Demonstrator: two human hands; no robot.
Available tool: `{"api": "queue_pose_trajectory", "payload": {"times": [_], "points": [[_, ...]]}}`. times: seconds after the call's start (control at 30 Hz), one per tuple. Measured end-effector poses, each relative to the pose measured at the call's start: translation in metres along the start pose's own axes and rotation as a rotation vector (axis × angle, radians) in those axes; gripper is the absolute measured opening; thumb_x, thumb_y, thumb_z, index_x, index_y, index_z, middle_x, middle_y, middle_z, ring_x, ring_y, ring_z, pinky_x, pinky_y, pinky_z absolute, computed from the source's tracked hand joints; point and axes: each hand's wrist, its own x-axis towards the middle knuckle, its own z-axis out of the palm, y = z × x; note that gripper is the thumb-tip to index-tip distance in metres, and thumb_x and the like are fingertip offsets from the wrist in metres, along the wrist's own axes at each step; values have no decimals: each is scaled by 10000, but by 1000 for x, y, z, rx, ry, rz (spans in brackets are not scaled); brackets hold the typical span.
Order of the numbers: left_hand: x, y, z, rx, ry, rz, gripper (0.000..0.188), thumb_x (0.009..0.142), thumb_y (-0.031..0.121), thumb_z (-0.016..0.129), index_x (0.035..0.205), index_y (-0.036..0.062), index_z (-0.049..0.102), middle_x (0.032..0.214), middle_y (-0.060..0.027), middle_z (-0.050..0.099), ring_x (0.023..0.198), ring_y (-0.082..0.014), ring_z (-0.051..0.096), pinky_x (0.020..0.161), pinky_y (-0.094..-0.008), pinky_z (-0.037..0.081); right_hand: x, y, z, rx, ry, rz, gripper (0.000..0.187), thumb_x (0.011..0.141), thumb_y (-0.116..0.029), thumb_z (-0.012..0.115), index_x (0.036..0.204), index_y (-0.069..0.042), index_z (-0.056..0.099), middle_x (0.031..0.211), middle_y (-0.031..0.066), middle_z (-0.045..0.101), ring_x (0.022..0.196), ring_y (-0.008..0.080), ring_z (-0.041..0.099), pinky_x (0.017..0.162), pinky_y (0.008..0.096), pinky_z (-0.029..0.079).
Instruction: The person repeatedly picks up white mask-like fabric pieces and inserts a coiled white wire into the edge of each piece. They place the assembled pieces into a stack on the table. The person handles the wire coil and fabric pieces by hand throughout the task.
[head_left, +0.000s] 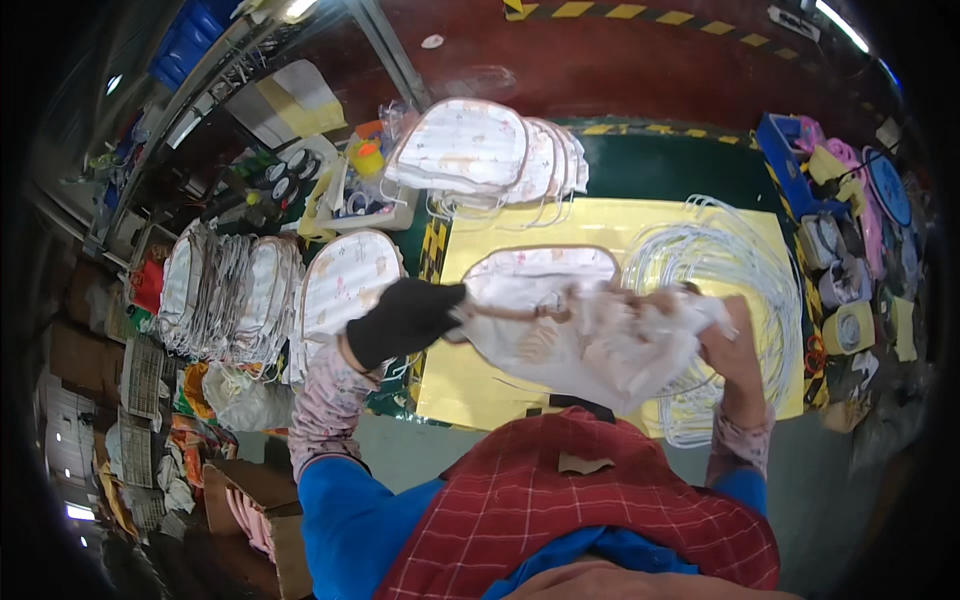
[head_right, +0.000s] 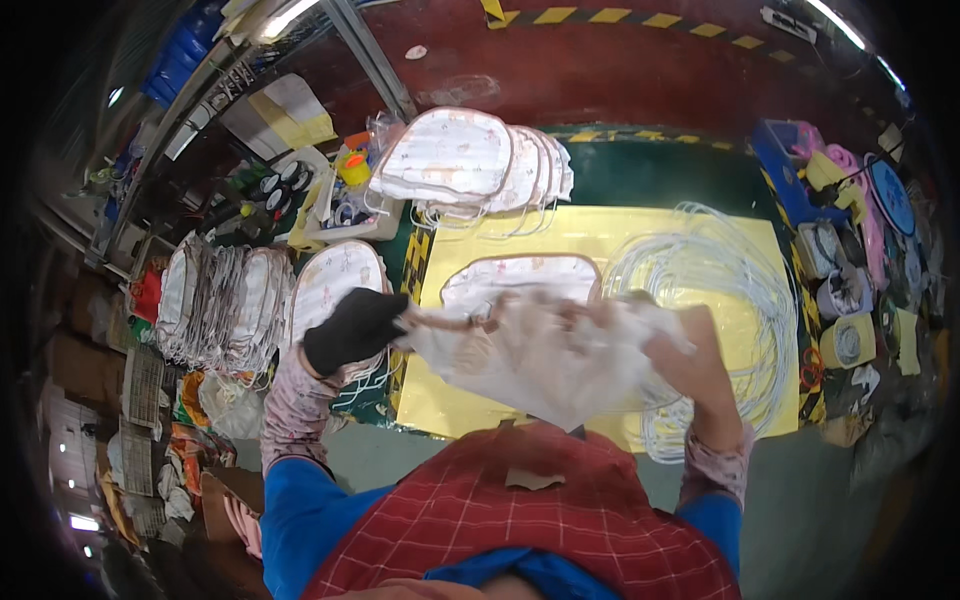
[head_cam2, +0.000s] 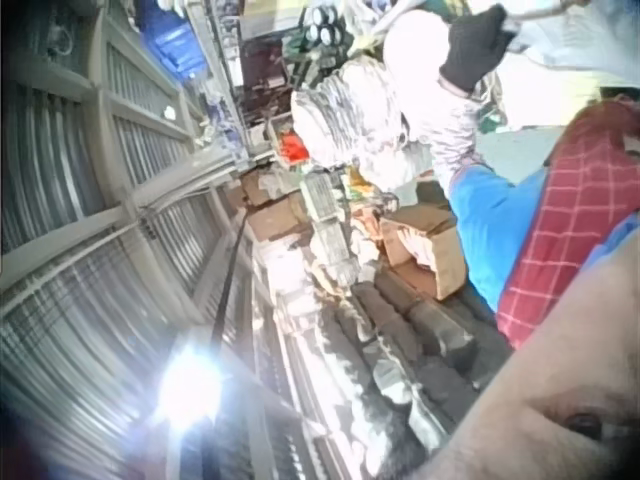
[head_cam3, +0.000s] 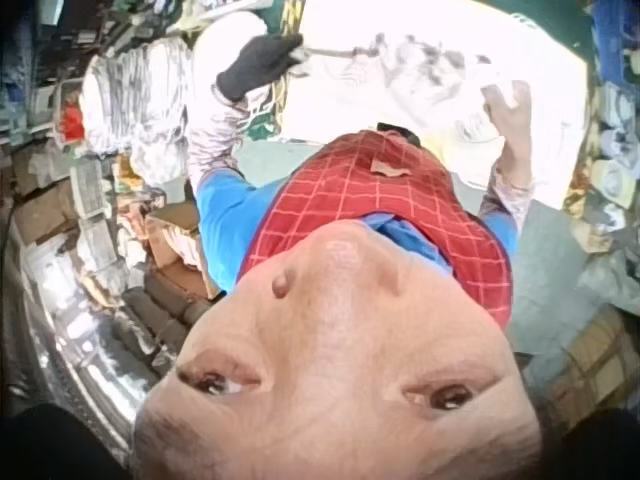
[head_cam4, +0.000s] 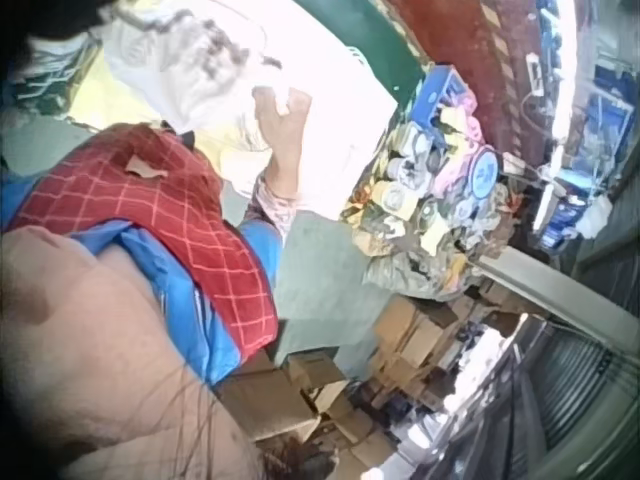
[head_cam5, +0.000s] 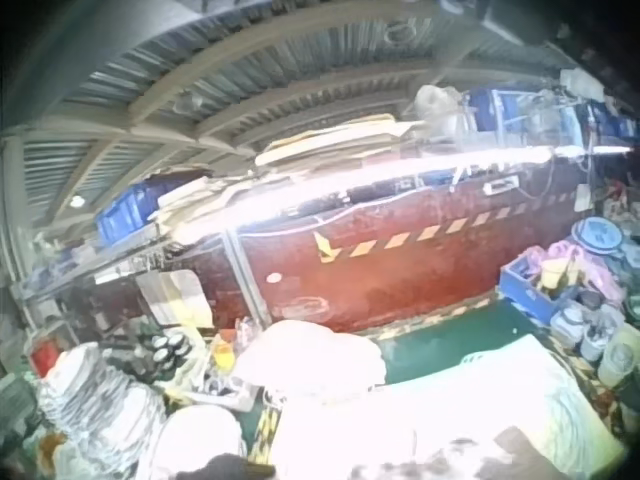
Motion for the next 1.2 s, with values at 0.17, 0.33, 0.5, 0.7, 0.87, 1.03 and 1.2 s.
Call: {"api": "queue_pose_trajectory", "payload": {"times": [0.17, 0.33, 0.5, 0.7, 0.87, 1.03, 1.2], "points": [[-34, -14, 23, -678, 62, -478, 241, 857, 67, 599, 1087, -6, 588, 771, -70, 637, 673, -136, 620, 550, -275, 482, 48, 41, 16, 95, 156, 123, 359, 920, -255, 450, 786, 34, 614, 580, 86, 604, 478, 145, 545, 452, 269, 426], [-63, -88, 90, -897, 1093, -568, 306, 868, 57, 528, 1163, -20, 554, 1008, -66, 618, 926, -158, 588, 792, -289, 475, 29, 185, 62, -13, 415, 345, 428, 994, -321, 324, 1083, 28, 557, 914, 102, 630, 776, 159, 605, 674, 273, 477], [-68, -149, 118, -425, 1125, -670, 268, 912, 111, 472, 1103, -53, 565, 1038, -140, 610, 929, -197, 587, 808, -320, 479, 8, 176, 50, 581, 506, 479, 459, 970, -329, 413, 1302, -11, 418, 1137, 109, 582, 1012, 190, 564, 767, 315, 489], [111, -173, 38, 64, 931, -477, 352, 822, 293, 663, 876, -30, 533, 755, -152, 540, 641, -263, 480, 599, -419, 408, -110, 196, -7, 397, 624, 686, 333, 937, -238, 467, 1154, -4, 562, 1003, 72, 636, 752, 137, 611, 615, 257, 495], [145, -326, 103, 550, 68, -675, 402, 877, 261, 523, 1207, 33, 489, 1065, -233, 579, 948, -373, 587, 748, -452, 476, -209, 234, -38, 120, 799, 778, 284, 899, -190, 500, 1082, 2, 603, 891, 55, 656, 718, 123, 628, 575, 241, 493], [110, -282, 260, 53, 181, -346, 383, 916, 244, 482, 1239, 39, 495, 1095, -195, 599, 1008, -338, 573, 846, -394, 450, -285, 284, -108, -68, 1201, 883, 243, 881, -191, 533, 1020, -24, 641, 825, 61, 656, 696, 120, 634, 586, 259, 505], [77, -44, 357, -399, -208, -495, 275, 826, 127, 625, 1055, -24, 606, 1001, -164, 650, 956, -294, 612, 848, -359, 466, -314, 351, -146, -625, 1033, 1134, 243, 790, -251, 601, 920, -58, 673, 832, 130, 667, 736, 217, 656, 655, 341, 518]]}}
